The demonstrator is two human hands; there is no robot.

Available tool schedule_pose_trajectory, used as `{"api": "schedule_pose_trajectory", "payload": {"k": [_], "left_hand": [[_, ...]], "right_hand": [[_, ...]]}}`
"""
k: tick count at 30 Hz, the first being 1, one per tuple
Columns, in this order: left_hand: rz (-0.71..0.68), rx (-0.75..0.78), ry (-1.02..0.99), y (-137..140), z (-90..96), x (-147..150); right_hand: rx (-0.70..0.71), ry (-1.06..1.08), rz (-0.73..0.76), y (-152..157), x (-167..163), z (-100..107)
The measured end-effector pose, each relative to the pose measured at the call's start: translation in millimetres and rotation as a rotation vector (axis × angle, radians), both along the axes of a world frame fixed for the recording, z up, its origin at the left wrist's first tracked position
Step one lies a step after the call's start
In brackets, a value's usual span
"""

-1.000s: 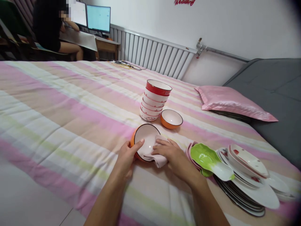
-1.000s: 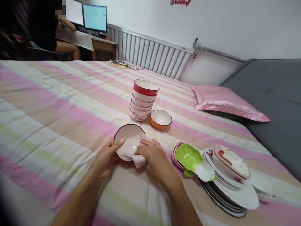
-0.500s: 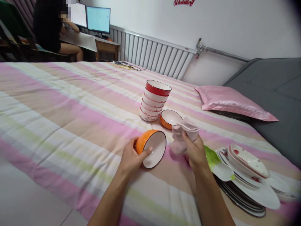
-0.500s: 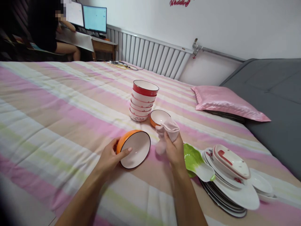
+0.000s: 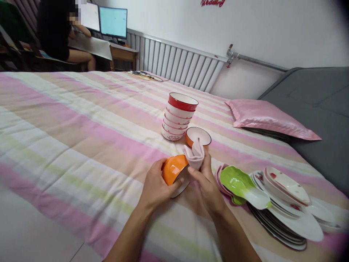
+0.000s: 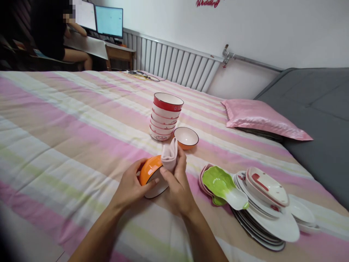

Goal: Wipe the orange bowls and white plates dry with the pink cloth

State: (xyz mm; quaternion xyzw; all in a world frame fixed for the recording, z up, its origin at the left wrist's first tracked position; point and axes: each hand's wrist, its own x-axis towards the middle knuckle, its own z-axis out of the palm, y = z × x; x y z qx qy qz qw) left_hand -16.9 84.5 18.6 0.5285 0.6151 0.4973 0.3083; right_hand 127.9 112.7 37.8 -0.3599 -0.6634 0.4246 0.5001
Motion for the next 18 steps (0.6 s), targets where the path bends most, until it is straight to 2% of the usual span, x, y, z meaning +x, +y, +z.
{"api": "schedule_pose_trajectory", "payload": {"k": [3, 5, 10, 13, 18], "left_hand": [[-0.017, -0.01, 0.036, 0.3, -0.9, -0.6], [-0.026, -0.026, 0.039, 1.2, -1.6, -1.9], [-0.025, -0.043, 0.018, 3.0, -3.3, -4.8], [-0.021, -0.039, 0.022, 2.4, -3.4, -5.2], [-0.032, -0.046, 0.043, 1.3, -1.4, -6.0]], "right_hand": [[-0.085, 0.091, 0.133, -2.6, 2.1, 1.6], [-0.072, 0.047, 0.136, -2.7, 3.9, 3.0], [0.086, -0.132, -0.023, 4.3, 7.4, 0.9], [0.194, -0.232, -0.06, 9.3, 9.6, -0.2], [0.347, -0.203, -0.084, 12.8, 11.3, 2.2]]}}
